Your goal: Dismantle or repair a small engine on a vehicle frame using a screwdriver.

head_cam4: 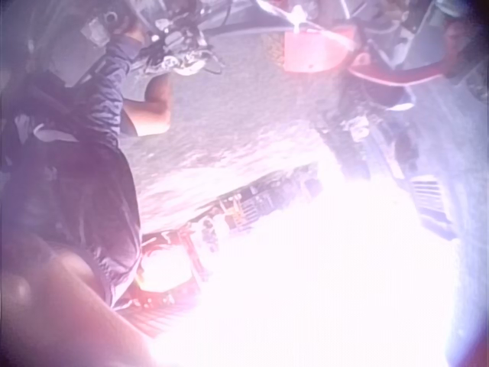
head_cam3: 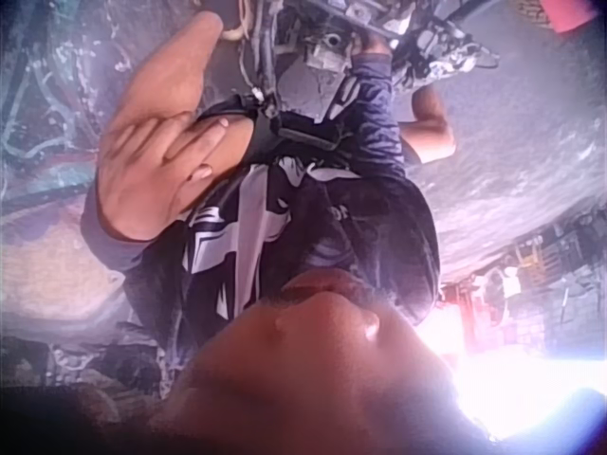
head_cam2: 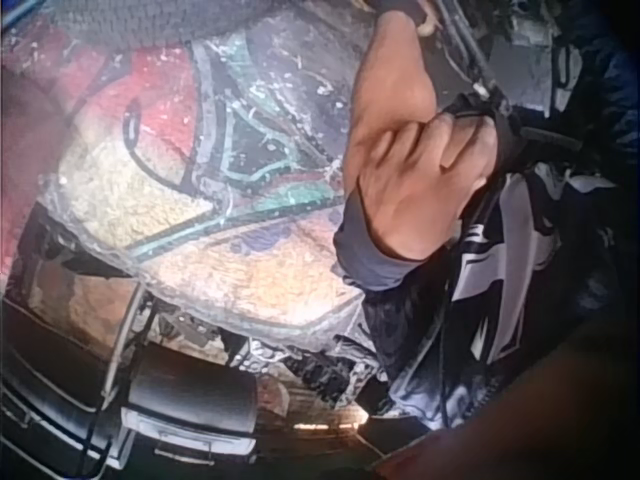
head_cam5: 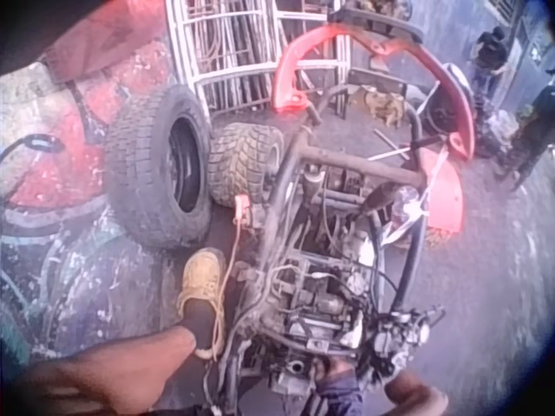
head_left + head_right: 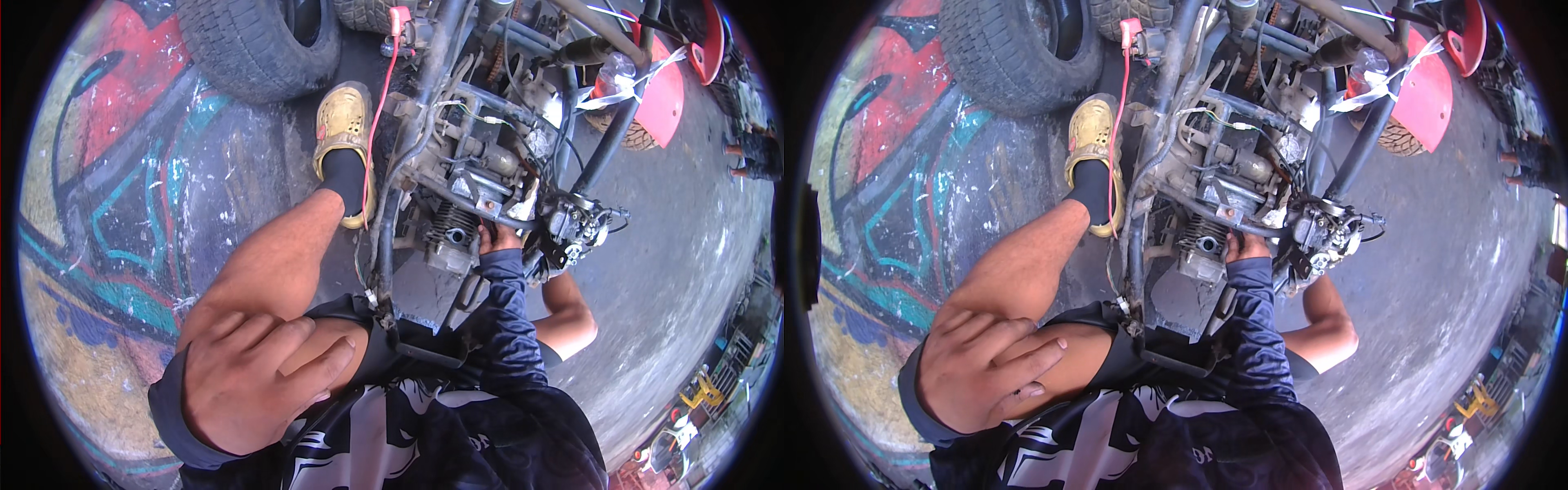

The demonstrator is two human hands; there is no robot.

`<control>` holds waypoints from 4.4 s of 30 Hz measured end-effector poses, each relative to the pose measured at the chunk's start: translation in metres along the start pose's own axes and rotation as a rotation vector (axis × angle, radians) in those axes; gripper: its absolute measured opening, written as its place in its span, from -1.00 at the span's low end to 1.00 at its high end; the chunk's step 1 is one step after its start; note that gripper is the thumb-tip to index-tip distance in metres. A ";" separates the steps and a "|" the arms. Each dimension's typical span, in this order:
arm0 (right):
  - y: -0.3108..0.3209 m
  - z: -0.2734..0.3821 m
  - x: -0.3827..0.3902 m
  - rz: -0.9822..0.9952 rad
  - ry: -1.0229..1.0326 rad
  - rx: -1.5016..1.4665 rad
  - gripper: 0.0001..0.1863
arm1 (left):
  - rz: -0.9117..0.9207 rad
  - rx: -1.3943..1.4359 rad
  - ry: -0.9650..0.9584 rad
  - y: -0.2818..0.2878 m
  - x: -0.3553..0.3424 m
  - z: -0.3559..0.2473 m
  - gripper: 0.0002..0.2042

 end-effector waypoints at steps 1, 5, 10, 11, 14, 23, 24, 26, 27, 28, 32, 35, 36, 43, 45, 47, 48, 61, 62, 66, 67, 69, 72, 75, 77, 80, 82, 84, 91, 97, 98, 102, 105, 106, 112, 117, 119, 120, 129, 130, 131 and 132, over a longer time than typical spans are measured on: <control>-0.003 0.006 -0.003 -0.023 0.006 -0.042 -0.69 | -0.004 -0.005 0.025 0.006 0.004 -0.005 -0.58; -0.005 0.012 -0.001 0.047 0.047 0.015 -0.70 | -0.028 -0.005 0.036 0.003 0.011 -0.003 -0.57; 0.008 -0.025 0.013 -0.013 -0.044 0.068 -0.71 | 0.000 0.028 -0.059 -0.017 -0.014 0.014 -0.57; 0.000 -0.009 0.006 -0.001 -0.003 0.023 -0.71 | -0.019 0.003 -0.006 -0.006 0.000 0.004 -0.57; -0.012 0.008 -0.001 0.029 0.019 -0.059 -0.69 | -0.040 -0.035 0.044 0.007 0.016 -0.009 -0.57; 0.000 0.011 0.003 0.185 -0.232 -0.105 -0.67 | -0.011 -0.064 -0.017 -0.007 0.006 0.004 -0.57; -0.004 0.014 0.002 0.163 -0.252 -0.126 -0.65 | -0.032 -0.068 -0.018 -0.008 0.007 0.004 -0.57; -0.010 0.019 0.001 0.137 -0.259 -0.139 -0.65 | -0.050 -0.073 -0.018 -0.008 0.007 0.004 -0.57; -0.012 0.020 0.000 0.111 -0.266 -0.152 -0.66 | -0.034 -0.059 -0.005 -0.007 0.007 0.004 -0.56; -0.014 0.019 0.001 0.111 -0.267 -0.152 -0.66 | -0.016 -0.045 0.007 -0.006 0.006 0.003 -0.56; -0.018 0.016 -0.004 0.127 -0.238 -0.069 -0.70 | 0.019 -0.027 0.014 -0.002 0.005 0.002 -0.56; -0.019 0.017 -0.010 0.067 -0.110 -0.011 -0.72 | -0.001 -0.013 0.016 -0.004 0.005 0.002 -0.56; -0.017 0.016 -0.012 -0.026 -0.021 -0.033 -0.72 | -0.030 -0.035 -0.008 -0.006 0.004 0.004 -0.58; -0.035 0.030 -0.024 0.122 -0.023 -0.240 -0.70 | 0.067 -0.052 0.105 0.013 0.023 -0.015 -0.58; -0.010 -0.001 -0.013 0.050 0.024 -0.124 -0.73 | 0.076 -0.031 -0.001 -0.005 0.001 0.008 -0.58; -0.008 0.000 -0.011 0.079 -0.062 -0.122 -0.75 | 0.068 -0.042 -0.017 -0.006 -0.001 0.009 -0.59; -0.017 0.015 -0.017 0.100 -0.036 -0.211 -0.72 | 0.080 -0.049 0.030 0.003 0.009 -0.002 -0.59; -0.026 -0.009 -0.022 0.001 0.053 -0.122 -0.67 | 0.034 -0.037 0.007 -0.008 0.009 0.004 -0.57; -0.043 -0.031 -0.014 0.174 -0.152 -0.462 -0.60 | 0.032 -0.041 0.002 -0.006 0.008 0.004 -0.57; -0.032 -0.009 -0.025 0.213 -0.156 -0.120 -0.59 | -0.002 -0.086 -0.032 -0.008 0.010 0.002 -0.59; -0.027 -0.006 -0.023 0.216 -0.156 -0.121 -0.59 | -0.055 -0.070 -0.032 -0.008 0.010 0.000 -0.60; -0.018 -0.003 -0.024 0.190 -0.115 -0.127 -0.62 | -0.029 -0.063 -0.024 -0.003 0.005 -0.001 -0.59; -0.050 -0.033 -0.016 0.188 -0.114 -0.342 -0.66 | 0.016 -0.044 -0.016 -0.003 0.003 -0.001 -0.58; -0.038 -0.012 -0.020 0.182 -0.059 -0.264 -0.68 | 0.015 -0.048 -0.024 -0.004 0.006 0.000 -0.58; -0.024 0.001 -0.015 0.165 -0.121 -0.461 -0.63 | -0.002 -0.059 -0.035 -0.002 0.007 0.001 -0.58; -0.027 -0.003 -0.020 0.170 -0.122 -0.238 -0.64 | 0.037 -0.040 -0.030 -0.001 0.005 0.001 -0.58; -0.039 -0.021 -0.020 0.116 -0.029 -0.161 -0.70 | 0.021 -0.071 -0.052 -0.002 0.005 -0.003 -0.56; -0.043 -0.021 -0.018 0.073 0.003 -0.234 -0.70 | 0.019 -0.064 -0.042 -0.001 0.004 -0.001 -0.56; -0.022 0.005 -0.021 0.060 0.018 -0.075 -0.67 | 0.035 -0.068 -0.022 -0.003 0.008 -0.001 -0.54; -0.025 0.002 -0.022 0.160 -0.057 -0.148 -0.67 | 0.025 -0.062 -0.033 -0.003 0.008 -0.003 -0.55; -0.026 0.004 -0.022 0.127 -0.071 -0.194 -0.67 | 0.022 -0.067 -0.034 -0.003 0.007 -0.002 -0.55; -0.026 0.005 -0.013 0.025 -0.003 -0.238 -0.68 | 0.024 -0.064 -0.042 -0.003 0.005 -0.001 -0.55; -0.011 0.023 -0.027 0.124 -0.063 -0.132 -0.67 | 0.041 -0.070 -0.040 -0.003 0.008 -0.003 -0.56; -0.016 0.017 -0.022 0.110 -0.097 -0.101 -0.67 | 0.042 -0.071 -0.038 -0.002 0.008 -0.003 -0.56; -0.022 0.013 -0.018 0.045 -0.075 -0.245 -0.71 | 0.044 -0.071 -0.046 -0.002 0.007 -0.003 -0.57; -0.022 0.017 -0.011 -0.014 -0.061 -0.309 -0.75 | 0.041 -0.073 -0.029 -0.002 0.007 -0.004 -0.57; -0.016 0.021 -0.014 -0.058 0.049 -0.096 -0.74 | 0.050 -0.068 -0.023 -0.002 0.007 -0.004 -0.56; -0.016 0.022 -0.018 -0.015 -0.022 -0.188 -0.73 | 0.047 -0.068 -0.033 -0.002 0.007 -0.004 -0.56; -0.017 0.019 -0.018 0.026 -0.104 -0.120 -0.69 | 0.059 -0.061 -0.024 -0.003 0.008 -0.004 -0.57; -0.023 0.007 -0.018 0.092 -0.119 -0.172 -0.69 | 0.054 -0.068 -0.025 -0.004 0.009 -0.005 -0.57; -0.026 0.005 -0.018 0.090 -0.115 -0.175 -0.69 | 0.051 -0.072 -0.023 -0.003 0.009 -0.004 -0.57; -0.028 0.005 -0.015 0.027 -0.036 -0.134 -0.71 | 0.048 -0.070 -0.025 -0.003 0.008 -0.003 -0.58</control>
Point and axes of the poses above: each hand's wrist, its own x-axis away from the middle knuckle, its own y-axis out of the back of the hand, z = x × y, the point moved 1 cm from there along -x, towards the middle knuckle, and after that the axes turned 9 degrees about x, right-handed, at the moved point
